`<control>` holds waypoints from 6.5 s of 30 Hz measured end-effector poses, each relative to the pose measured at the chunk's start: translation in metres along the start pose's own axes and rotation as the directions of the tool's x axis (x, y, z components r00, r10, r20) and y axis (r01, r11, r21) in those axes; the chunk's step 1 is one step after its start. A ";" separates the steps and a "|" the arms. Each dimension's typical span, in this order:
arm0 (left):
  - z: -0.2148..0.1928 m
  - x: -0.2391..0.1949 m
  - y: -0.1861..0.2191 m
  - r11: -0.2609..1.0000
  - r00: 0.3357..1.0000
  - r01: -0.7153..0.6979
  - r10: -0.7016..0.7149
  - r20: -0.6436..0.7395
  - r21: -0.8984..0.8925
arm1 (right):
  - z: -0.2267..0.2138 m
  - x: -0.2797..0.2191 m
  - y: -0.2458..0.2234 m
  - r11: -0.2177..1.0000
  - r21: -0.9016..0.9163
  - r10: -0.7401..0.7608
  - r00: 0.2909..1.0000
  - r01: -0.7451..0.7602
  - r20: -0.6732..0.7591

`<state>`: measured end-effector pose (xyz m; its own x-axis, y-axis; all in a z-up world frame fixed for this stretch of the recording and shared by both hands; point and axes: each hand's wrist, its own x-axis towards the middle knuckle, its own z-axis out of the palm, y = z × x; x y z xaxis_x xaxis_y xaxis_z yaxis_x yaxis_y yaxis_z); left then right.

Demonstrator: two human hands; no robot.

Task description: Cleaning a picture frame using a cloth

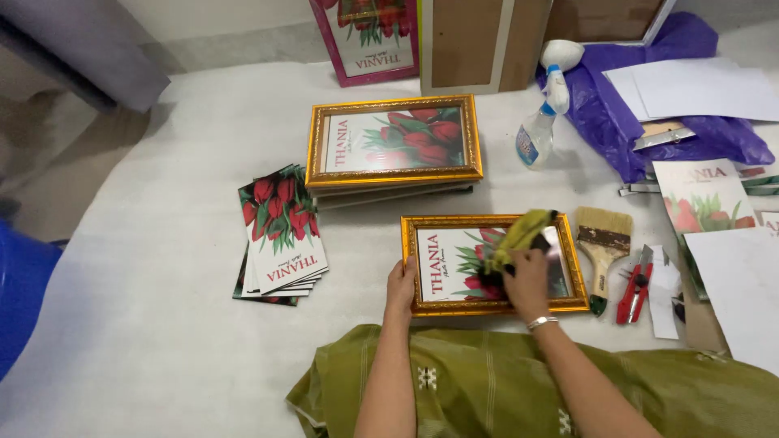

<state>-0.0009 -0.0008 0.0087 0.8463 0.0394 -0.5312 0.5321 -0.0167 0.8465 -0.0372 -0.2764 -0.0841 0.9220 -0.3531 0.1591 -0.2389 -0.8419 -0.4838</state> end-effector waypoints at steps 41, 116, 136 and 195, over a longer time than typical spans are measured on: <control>0.001 -0.014 0.019 0.998 0.999 0.047 -0.047 0.000 0.028 | -0.032 -0.013 -0.048 0.927 0.165 -0.376 0.834 0.338 0.404; 0.002 -0.030 0.039 0.999 1.000 -0.020 0.020 -0.007 0.043 | 0.022 0.034 -0.015 0.949 -0.313 -0.040 0.961 -0.049 -0.273; -0.005 -0.023 0.044 1.000 0.999 -0.024 0.025 0.024 -0.011 | -0.035 0.055 0.054 0.902 -0.405 0.168 0.986 -0.148 0.014; 0.000 -0.043 0.064 1.000 1.000 0.026 -0.026 0.004 0.012 | -0.014 0.000 0.027 0.962 -0.264 0.032 0.990 -0.068 -0.139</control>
<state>-0.0030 -0.0039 0.0852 0.8324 0.0357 -0.5530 0.5540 -0.0272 0.8321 -0.0481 -0.3042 -0.0853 0.8624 -0.4331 0.2621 -0.3732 -0.8937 -0.2489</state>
